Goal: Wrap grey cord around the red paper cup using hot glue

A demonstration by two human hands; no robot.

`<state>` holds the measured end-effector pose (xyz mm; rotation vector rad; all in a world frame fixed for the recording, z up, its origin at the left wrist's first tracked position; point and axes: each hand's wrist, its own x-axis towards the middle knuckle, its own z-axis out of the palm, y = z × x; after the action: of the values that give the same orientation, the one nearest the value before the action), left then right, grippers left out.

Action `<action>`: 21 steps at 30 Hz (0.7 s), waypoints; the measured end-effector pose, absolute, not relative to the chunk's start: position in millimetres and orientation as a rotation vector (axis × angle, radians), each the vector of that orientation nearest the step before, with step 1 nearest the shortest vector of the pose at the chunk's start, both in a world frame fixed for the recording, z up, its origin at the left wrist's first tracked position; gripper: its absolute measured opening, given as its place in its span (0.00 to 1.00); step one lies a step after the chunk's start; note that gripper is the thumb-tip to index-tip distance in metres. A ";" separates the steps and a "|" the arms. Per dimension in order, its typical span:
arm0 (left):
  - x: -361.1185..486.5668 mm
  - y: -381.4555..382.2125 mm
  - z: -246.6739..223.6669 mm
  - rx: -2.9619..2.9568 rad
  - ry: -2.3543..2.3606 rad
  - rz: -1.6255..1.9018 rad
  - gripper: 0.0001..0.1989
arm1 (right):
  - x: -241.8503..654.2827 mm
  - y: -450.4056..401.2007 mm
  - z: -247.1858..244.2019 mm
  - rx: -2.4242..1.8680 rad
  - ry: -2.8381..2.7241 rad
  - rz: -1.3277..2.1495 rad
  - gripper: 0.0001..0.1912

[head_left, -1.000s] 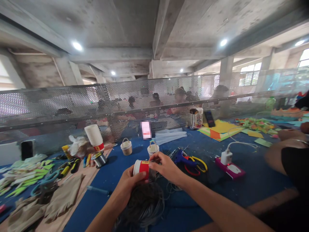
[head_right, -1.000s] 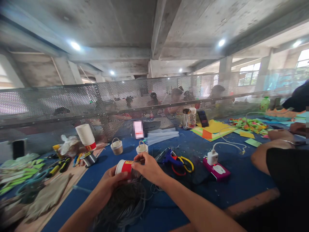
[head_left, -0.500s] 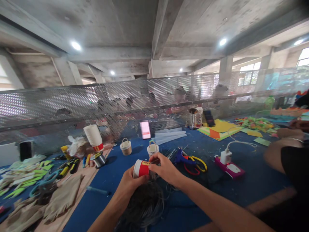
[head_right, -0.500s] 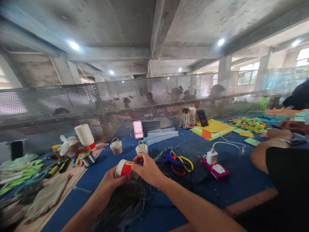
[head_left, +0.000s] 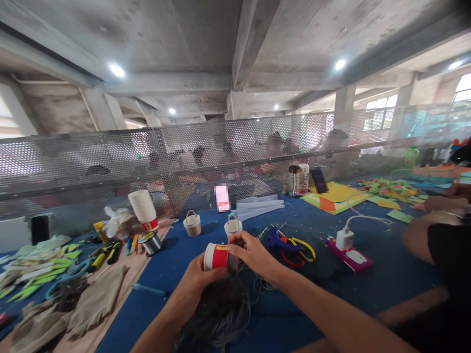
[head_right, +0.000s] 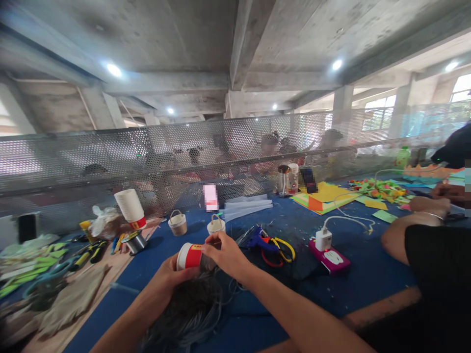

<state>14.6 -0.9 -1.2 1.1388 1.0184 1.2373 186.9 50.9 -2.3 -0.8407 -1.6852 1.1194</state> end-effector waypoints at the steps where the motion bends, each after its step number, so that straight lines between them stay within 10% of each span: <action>1: 14.1 -0.4 -1.7 1.121 1.006 1.240 0.24 | 187.6 51.2 -1.2 -0.826 -1.676 1.129 0.12; 21: 7.9 -3.6 9.8 1.027 0.835 1.251 0.17 | 195.3 45.3 11.8 -0.697 -1.528 1.425 0.17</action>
<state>7.9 -3.6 9.8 1.0271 0.8349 1.2508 195.3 45.3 11.8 -0.6974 -1.5277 1.4253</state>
